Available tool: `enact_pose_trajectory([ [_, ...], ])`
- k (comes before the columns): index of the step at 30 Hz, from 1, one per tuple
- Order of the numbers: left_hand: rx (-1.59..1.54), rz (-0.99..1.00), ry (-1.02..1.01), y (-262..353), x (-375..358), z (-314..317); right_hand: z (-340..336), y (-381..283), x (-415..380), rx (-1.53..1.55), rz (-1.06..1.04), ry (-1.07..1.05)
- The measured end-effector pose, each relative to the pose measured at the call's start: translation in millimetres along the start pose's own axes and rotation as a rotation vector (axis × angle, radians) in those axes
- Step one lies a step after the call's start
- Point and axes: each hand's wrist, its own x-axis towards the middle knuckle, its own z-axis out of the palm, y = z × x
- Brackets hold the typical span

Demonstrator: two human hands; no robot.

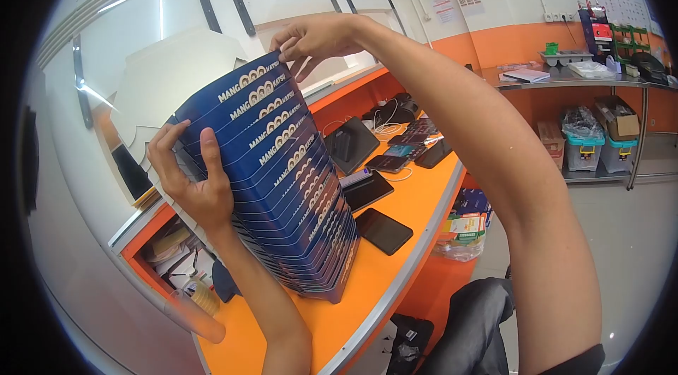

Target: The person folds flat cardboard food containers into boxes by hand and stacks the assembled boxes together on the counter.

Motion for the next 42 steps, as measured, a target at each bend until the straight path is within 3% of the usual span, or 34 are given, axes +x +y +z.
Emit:
enact_pose_trajectory([
  [3,0.004,-0.002,0.001,-2,0,1,8,3,-4,0.057,-0.035,0.037],
  [5,0.003,-0.014,0.002,-3,0,1,23,7,-12,0.131,-0.068,0.293],
  [8,0.009,-0.010,0.007,-2,-1,2,43,32,-9,0.250,-0.109,0.402],
  [12,0.017,-0.025,0.013,-4,-2,4,66,42,-15,0.192,-0.149,0.471],
  [23,-0.013,-0.041,0.030,-3,-3,6,73,41,4,0.345,-0.086,0.517],
  [42,0.026,-0.049,0.014,-2,-4,5,59,41,5,0.177,-0.096,0.505],
])
